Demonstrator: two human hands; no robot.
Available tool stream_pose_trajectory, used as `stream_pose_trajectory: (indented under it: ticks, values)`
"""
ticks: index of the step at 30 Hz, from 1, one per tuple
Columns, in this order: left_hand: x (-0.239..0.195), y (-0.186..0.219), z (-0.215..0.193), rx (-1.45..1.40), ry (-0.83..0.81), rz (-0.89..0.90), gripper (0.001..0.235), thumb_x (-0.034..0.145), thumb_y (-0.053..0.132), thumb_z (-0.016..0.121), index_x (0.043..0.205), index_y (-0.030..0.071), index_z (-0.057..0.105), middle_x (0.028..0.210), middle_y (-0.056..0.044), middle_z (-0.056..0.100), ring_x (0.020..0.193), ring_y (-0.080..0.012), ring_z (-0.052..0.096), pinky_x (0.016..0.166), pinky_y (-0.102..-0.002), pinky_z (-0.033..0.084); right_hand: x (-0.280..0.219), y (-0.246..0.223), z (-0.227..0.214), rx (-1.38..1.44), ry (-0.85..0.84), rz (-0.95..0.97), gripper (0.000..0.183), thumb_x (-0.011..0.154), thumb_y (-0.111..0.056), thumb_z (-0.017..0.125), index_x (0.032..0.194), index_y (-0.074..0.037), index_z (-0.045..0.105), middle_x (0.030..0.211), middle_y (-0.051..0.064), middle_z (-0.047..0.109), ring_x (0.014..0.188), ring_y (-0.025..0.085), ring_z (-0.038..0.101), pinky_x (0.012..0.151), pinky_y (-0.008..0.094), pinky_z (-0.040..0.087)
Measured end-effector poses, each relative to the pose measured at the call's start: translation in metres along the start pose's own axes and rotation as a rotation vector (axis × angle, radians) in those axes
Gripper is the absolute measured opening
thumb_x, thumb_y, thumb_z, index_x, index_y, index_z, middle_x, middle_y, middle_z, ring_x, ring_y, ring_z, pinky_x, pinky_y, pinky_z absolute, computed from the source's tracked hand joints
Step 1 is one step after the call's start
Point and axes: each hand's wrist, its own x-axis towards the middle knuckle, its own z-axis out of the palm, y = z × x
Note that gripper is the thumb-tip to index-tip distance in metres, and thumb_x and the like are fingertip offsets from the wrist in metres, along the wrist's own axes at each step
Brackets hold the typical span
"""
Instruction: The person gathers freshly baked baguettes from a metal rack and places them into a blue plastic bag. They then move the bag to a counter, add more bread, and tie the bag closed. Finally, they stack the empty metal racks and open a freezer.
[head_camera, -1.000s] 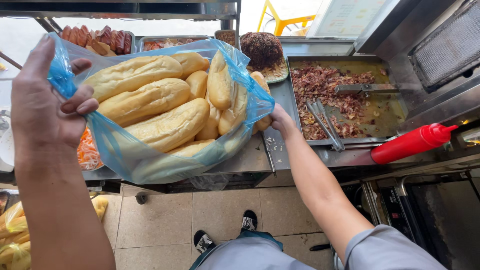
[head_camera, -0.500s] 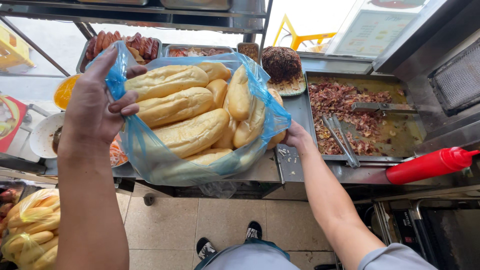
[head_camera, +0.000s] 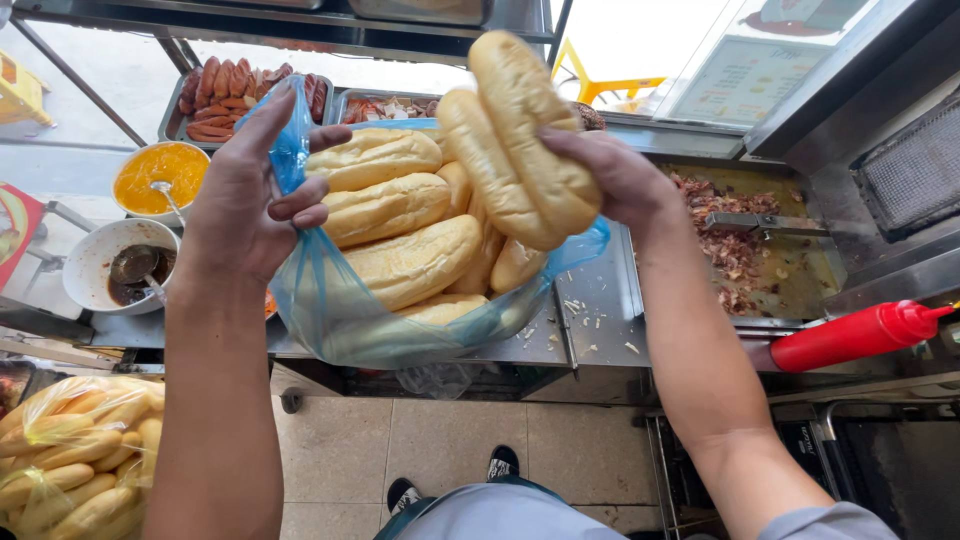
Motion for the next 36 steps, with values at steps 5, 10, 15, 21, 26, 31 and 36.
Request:
stream_pose_trajectory:
  ticks: [5, 10, 15, 21, 26, 31, 36]
  values:
    - [-0.015, 0.017, 0.002, -0.085, -0.120, 0.002, 0.066, 0.101, 0.053, 0.062, 0.144, 0.005, 0.045, 0.122, -0.020, 0.061, 0.054, -0.0046, 0.030, 0.046, -0.016, 0.030, 0.046, 0.021, 0.035, -0.496, 0.264, 0.054, 0.062, 0.086, -0.057, 0.065, 0.108, -0.002, 0.079, 0.104, 0.011, 0.080, 0.096, 0.016, 0.074, 0.084, 0.028, 0.055]
    - [-0.025, 0.018, 0.005, -0.030, -0.199, 0.003, 0.081, 0.098, 0.061, 0.061, 0.150, 0.001, 0.046, 0.127, -0.024, 0.060, 0.057, -0.0053, 0.031, 0.045, -0.017, 0.029, 0.058, 0.038, 0.042, -0.695, 0.405, 0.136, 0.059, 0.089, -0.057, 0.065, 0.111, -0.004, 0.078, 0.105, 0.011, 0.079, 0.097, 0.016, 0.073, 0.087, 0.030, 0.054]
    - [-0.013, 0.013, -0.004, -0.006, -0.142, 0.015, 0.071, 0.094, 0.058, 0.064, 0.140, 0.008, 0.045, 0.124, -0.022, 0.060, 0.054, -0.0067, 0.031, 0.050, -0.020, 0.034, 0.048, 0.041, 0.048, -0.563, 0.352, -0.123, 0.051, 0.087, -0.042, 0.074, 0.124, -0.007, 0.068, 0.112, 0.007, 0.076, 0.100, 0.015, 0.072, 0.088, 0.031, 0.058]
    - [-0.007, 0.008, -0.008, -0.080, -0.149, 0.009, 0.060, 0.098, 0.056, 0.063, 0.130, 0.008, 0.050, 0.120, -0.014, 0.059, 0.053, -0.0098, 0.037, 0.052, -0.026, 0.043, 0.028, 0.039, 0.076, -0.513, 0.147, -0.550, 0.057, 0.092, -0.030, 0.081, 0.136, -0.008, 0.053, 0.119, 0.008, 0.070, 0.110, 0.018, 0.070, 0.100, 0.034, 0.060]
    - [-0.009, 0.007, -0.008, -0.010, -0.107, 0.113, 0.057, 0.102, 0.053, 0.063, 0.133, 0.006, 0.052, 0.115, -0.012, 0.055, 0.053, -0.0129, 0.042, 0.050, -0.030, 0.050, 0.026, 0.032, 0.096, -0.960, -0.039, -0.697, 0.076, 0.083, -0.027, 0.090, 0.147, -0.014, 0.051, 0.127, 0.010, 0.062, 0.124, 0.028, 0.058, 0.110, 0.045, 0.048]
    - [-0.008, 0.003, 0.001, -0.008, -0.052, 0.026, 0.063, 0.094, 0.051, 0.064, 0.138, 0.007, 0.051, 0.120, -0.013, 0.060, 0.047, -0.0101, 0.040, 0.044, -0.031, 0.051, 0.044, 0.024, 0.120, -1.223, -0.246, -0.561, 0.081, 0.087, -0.039, 0.083, 0.157, -0.026, 0.045, 0.137, 0.010, 0.059, 0.132, 0.029, 0.049, 0.122, 0.047, 0.036]
    - [-0.004, 0.001, 0.015, -0.002, -0.054, -0.003, 0.054, 0.094, 0.046, 0.067, 0.133, 0.011, 0.054, 0.122, -0.014, 0.060, 0.050, -0.0102, 0.042, 0.049, -0.029, 0.051, 0.049, 0.040, 0.106, -1.045, -0.221, -0.704, 0.091, 0.089, -0.046, 0.079, 0.161, -0.012, 0.036, 0.155, 0.021, 0.044, 0.146, 0.038, 0.037, 0.124, 0.053, 0.030]
